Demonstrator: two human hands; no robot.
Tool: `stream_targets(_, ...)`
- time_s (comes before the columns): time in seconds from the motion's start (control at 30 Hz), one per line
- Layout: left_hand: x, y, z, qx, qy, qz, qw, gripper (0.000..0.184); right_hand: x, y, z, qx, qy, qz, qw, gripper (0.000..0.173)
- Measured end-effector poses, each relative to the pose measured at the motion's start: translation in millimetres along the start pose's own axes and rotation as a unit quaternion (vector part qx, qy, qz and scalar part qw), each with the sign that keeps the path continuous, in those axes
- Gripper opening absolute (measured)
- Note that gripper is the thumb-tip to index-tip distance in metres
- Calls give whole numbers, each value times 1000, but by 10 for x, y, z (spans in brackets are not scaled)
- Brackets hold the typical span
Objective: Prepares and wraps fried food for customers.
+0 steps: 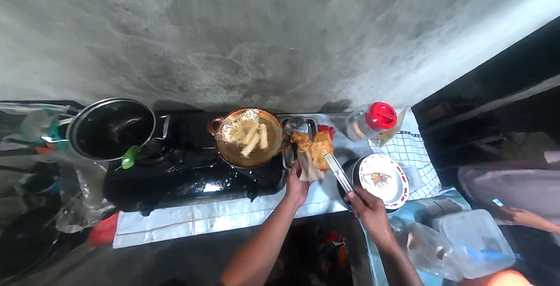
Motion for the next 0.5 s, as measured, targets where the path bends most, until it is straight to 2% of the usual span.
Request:
stream_targets(0.1,73,-144,-43,31,17,-33,999,56,-158,-116,-156,38,-40,-23,998,27)
stream_targets(0.17,173,-56,-54,-4,32,-33,999,48,-244,-165,-215,98,-88,-56,990,32)
stream_targets(0.23,273,135,-39,-32,38,-33,998,41,-195,-56,-269,131,-101,-141,976,37)
stream_targets(0.3,330,313,-39,-44,44,-44,997,43,-51,181,-276,105,-91,-217,966,41)
stream_targets(0.37,327,447,-81,-57,46,-47,996,45,92,340,-142,33,-68,-270,960,40)
stream_targets(0.43,293,563,-177,-78,48,-52,994,46,161,229,180,-10,-52,-348,936,44)
stream_targets(0.5,256,660,-272,-86,47,-52,994,45,59,-120,653,-13,-27,-436,899,48)
Point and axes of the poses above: each hand's wrist, its own z-axis towards the middle knuckle, its own y-axis out of the back of the hand, x = y × z, the point moved 8 cm from there along z, towards the middle knuckle, and after that the axes turned 4 degrees about x, right-handed, at the moved point
